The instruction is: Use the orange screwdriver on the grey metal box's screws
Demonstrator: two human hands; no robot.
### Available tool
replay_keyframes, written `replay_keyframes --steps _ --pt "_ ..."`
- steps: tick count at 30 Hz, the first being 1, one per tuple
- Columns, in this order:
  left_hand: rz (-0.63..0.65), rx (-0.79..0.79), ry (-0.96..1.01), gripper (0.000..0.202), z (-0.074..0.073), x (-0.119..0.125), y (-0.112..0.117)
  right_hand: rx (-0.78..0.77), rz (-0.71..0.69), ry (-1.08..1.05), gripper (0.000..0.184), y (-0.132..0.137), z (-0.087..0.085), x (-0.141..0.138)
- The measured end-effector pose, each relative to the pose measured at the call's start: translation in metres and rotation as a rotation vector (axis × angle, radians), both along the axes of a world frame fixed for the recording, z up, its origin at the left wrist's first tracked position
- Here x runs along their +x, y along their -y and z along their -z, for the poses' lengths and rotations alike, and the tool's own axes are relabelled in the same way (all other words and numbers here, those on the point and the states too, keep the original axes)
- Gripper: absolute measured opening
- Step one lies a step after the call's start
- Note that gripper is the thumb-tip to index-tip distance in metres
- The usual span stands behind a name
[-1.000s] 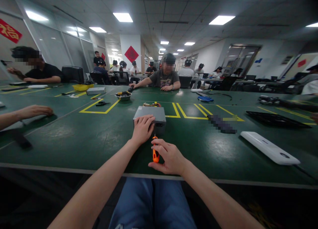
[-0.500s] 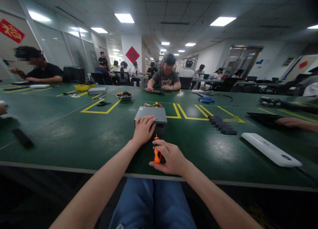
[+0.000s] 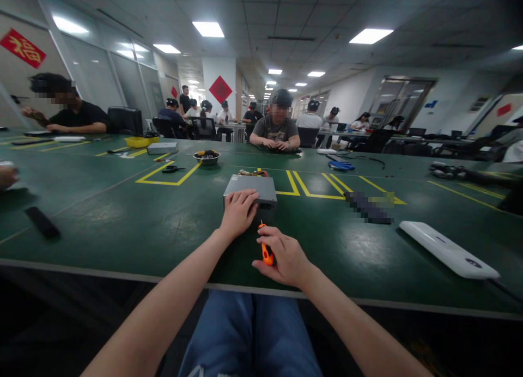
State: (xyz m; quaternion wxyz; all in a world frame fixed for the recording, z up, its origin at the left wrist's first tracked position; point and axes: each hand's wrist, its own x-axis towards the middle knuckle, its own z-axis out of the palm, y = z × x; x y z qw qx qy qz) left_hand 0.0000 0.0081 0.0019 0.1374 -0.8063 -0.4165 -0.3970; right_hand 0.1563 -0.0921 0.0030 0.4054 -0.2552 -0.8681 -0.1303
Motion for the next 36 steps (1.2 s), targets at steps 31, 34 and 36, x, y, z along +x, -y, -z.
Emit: replay_keyframes --steps 31,34,36 --pt "-0.007 -0.007 -0.007 0.027 -0.0004 -0.0016 0.001 0.237 0.072 0.047 0.021 -0.0053 0.0059 0.0019" --pt "-0.007 -0.006 -0.004 0.027 -0.0006 -0.0013 0.0016 0.204 0.093 0.153 0.026 -0.0038 0.0054 0.0027" --pt "-0.004 -0.007 -0.005 0.027 -0.0006 -0.0012 0.0019 0.227 0.112 0.173 0.027 -0.0043 0.0042 0.0022"
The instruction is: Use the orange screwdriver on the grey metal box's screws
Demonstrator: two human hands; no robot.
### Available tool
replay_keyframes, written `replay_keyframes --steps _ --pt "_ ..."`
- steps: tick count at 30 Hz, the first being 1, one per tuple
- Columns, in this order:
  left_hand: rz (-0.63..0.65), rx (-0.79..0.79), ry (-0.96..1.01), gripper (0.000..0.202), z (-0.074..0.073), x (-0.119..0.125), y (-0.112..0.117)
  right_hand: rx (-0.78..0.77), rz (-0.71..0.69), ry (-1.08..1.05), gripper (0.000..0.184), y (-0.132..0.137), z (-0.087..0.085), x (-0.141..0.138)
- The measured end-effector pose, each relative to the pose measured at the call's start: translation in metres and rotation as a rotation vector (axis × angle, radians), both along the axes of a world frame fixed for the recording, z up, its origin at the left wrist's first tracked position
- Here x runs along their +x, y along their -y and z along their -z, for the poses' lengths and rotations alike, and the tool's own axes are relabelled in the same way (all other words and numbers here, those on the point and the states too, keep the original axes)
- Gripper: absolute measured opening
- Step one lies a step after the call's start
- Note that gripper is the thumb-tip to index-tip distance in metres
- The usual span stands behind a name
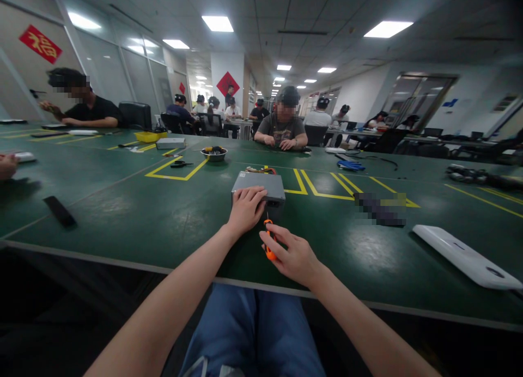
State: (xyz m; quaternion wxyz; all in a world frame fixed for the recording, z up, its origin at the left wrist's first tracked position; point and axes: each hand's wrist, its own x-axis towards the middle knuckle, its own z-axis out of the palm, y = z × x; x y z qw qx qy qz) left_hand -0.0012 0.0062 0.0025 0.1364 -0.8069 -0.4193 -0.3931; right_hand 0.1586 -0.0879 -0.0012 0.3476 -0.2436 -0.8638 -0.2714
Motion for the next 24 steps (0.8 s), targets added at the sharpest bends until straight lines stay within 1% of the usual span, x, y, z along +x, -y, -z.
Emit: replay_keyframes --steps 4,7,9,11,13,15,17,21,24 --pt "-0.004 -0.004 -0.004 0.027 0.0 0.0 0.0 0.108 0.013 -0.136 0.012 -0.0037 -0.0011 -0.0022" --pt "-0.006 -0.007 -0.006 0.026 0.0003 0.0 -0.0008 0.083 0.017 -0.192 0.01 -0.0049 -0.0002 -0.0025" --pt "-0.004 -0.003 -0.002 0.026 0.0007 0.0 -0.0014 0.056 0.019 -0.146 0.009 -0.004 0.0003 -0.0018" --pt "0.0 0.003 0.001 0.026 0.0011 0.0 -0.0019 0.032 0.02 -0.065 0.012 -0.0023 0.0003 -0.0009" --pt "0.004 0.008 0.002 0.026 0.0013 -0.0002 -0.0021 -0.005 0.019 0.001 0.02 -0.001 0.0001 0.0" --pt "0.005 0.01 0.001 0.026 0.0014 -0.0005 -0.002 -0.037 0.025 0.017 0.028 -0.0013 0.0 0.0004" --pt "0.006 0.009 0.0 0.026 0.0015 -0.0007 -0.0019 -0.035 0.034 -0.015 0.025 -0.0033 0.0003 0.0003" --pt "0.009 0.002 0.004 0.027 0.0018 -0.0005 -0.0022 -0.002 0.036 -0.16 0.004 -0.0086 0.0005 -0.0013" --pt "0.006 0.005 0.005 0.027 0.0018 -0.0004 -0.0027 -0.006 0.036 -0.235 0.009 -0.0089 -0.0012 -0.0019"
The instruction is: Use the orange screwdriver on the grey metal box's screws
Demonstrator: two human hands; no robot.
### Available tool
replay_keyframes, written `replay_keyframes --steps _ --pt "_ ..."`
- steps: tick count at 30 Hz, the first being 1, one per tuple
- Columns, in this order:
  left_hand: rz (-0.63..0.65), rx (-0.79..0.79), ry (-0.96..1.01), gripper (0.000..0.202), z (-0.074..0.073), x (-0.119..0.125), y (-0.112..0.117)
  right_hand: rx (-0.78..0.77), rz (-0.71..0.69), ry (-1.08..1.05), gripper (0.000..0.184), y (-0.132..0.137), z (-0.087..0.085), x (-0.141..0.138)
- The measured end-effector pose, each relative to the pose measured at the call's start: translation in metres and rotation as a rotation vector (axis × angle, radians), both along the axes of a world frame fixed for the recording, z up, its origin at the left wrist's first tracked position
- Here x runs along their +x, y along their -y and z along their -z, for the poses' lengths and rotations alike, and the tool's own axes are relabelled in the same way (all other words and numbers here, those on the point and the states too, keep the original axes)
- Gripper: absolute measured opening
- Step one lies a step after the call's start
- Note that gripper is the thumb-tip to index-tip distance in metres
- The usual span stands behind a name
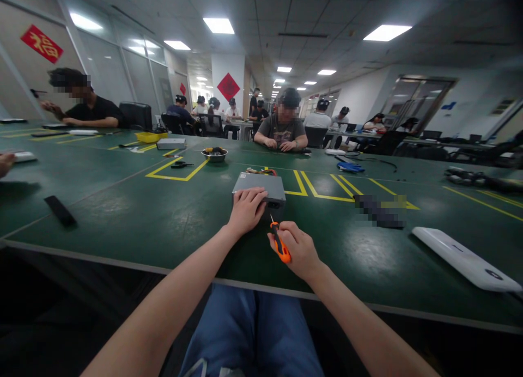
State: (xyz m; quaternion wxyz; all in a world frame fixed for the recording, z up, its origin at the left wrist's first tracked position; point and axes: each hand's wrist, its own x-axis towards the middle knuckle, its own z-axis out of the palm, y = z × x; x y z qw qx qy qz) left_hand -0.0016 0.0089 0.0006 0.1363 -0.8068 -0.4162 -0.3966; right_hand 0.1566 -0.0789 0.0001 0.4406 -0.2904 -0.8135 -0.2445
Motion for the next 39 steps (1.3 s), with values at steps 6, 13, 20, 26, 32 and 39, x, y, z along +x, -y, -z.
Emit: replay_keyframes --steps 6,13,20,26,32,39 --pt "-0.001 0.007 -0.007 0.026 -0.001 -0.001 0.001 0.046 -0.035 0.011 0.012 0.008 -0.01 0.012" --pt "0.0 -0.001 -0.001 0.026 0.0 0.0 0.0 0.082 -0.021 0.065 0.013 0.007 -0.018 0.039" --pt "0.002 -0.008 -0.001 0.027 -0.002 -0.001 0.001 0.078 -0.008 0.048 0.012 0.003 -0.012 0.041" --pt "-0.003 -0.008 0.001 0.027 -0.001 -0.001 0.001 0.082 -0.016 0.059 0.012 0.003 -0.013 0.04" --pt "0.004 -0.018 -0.002 0.027 -0.002 0.0 0.002 0.034 -0.025 0.052 0.016 0.002 -0.006 0.034" --pt "-0.004 -0.03 -0.004 0.027 -0.002 0.0 0.002 -0.11 -0.026 0.191 0.033 0.014 -0.002 0.034"
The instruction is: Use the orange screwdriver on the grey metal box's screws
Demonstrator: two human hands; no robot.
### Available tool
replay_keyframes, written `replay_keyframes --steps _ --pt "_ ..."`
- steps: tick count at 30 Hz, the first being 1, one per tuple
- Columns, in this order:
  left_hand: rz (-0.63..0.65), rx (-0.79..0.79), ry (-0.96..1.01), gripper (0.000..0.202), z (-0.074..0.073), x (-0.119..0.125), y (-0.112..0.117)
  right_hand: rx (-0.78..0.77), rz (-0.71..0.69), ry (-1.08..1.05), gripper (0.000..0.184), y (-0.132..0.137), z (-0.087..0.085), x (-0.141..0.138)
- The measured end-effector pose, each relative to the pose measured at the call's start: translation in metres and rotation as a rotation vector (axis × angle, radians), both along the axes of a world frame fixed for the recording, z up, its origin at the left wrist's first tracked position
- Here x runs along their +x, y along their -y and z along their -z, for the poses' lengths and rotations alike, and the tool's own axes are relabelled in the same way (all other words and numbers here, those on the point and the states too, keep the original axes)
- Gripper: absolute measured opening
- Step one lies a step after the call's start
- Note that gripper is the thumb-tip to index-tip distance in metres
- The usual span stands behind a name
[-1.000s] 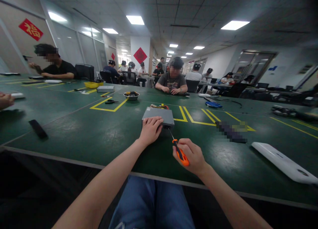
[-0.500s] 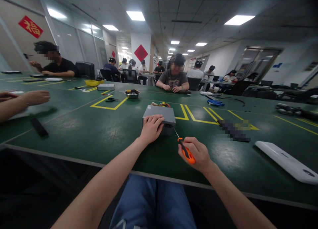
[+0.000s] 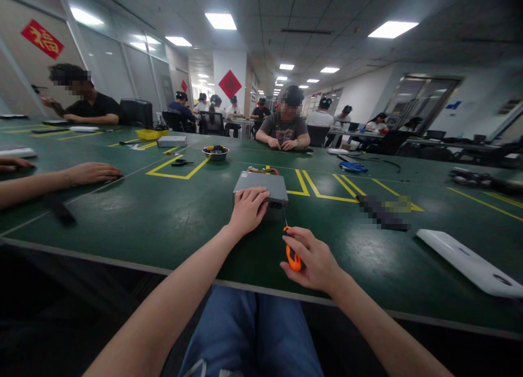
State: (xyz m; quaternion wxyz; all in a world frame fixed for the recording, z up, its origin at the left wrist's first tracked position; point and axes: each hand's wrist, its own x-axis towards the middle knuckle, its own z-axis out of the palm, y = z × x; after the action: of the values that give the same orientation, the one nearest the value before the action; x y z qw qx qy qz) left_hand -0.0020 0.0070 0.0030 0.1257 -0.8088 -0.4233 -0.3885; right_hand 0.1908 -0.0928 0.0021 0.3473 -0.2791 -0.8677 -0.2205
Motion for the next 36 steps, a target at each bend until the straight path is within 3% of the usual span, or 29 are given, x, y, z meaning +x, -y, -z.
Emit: replay_keyframes --steps 3,8,11,16,20,22,29,33,36 --pt "0.004 0.003 0.001 0.027 0.0001 -0.0001 -0.0002 0.029 -0.003 0.038 0.038 0.0036 -0.0021 0.0031" --pt "0.007 0.005 0.003 0.027 0.0 -0.0001 0.0 0.14 0.014 -0.037 0.027 0.0025 -0.0014 0.0018" --pt "0.005 0.0 0.005 0.027 0.0 -0.0001 0.0 0.117 0.004 -0.113 0.019 0.0014 0.0002 -0.0012" --pt "0.009 0.002 0.001 0.027 -0.0008 -0.0002 0.0005 0.06 -0.013 -0.014 0.017 0.0041 -0.0014 -0.0012" --pt "0.001 -0.001 -0.005 0.027 -0.0016 -0.0005 0.0009 -0.083 -0.079 -0.017 0.039 0.0079 -0.0041 0.0034" --pt "0.002 -0.003 -0.007 0.027 -0.0016 -0.0006 0.0007 -0.112 -0.105 -0.003 0.04 0.0086 -0.005 0.0049" --pt "0.003 0.001 -0.003 0.027 -0.0006 0.0001 -0.0003 0.029 -0.089 -0.09 0.035 0.0045 -0.0025 0.0046" --pt "0.006 -0.005 0.0 0.027 -0.0016 0.0005 0.0009 0.004 -0.083 -0.118 0.025 0.0047 -0.0014 0.0037" --pt "0.006 -0.007 0.002 0.027 -0.002 0.0004 0.0013 -0.013 -0.066 -0.018 0.031 0.0068 -0.0033 0.0044"
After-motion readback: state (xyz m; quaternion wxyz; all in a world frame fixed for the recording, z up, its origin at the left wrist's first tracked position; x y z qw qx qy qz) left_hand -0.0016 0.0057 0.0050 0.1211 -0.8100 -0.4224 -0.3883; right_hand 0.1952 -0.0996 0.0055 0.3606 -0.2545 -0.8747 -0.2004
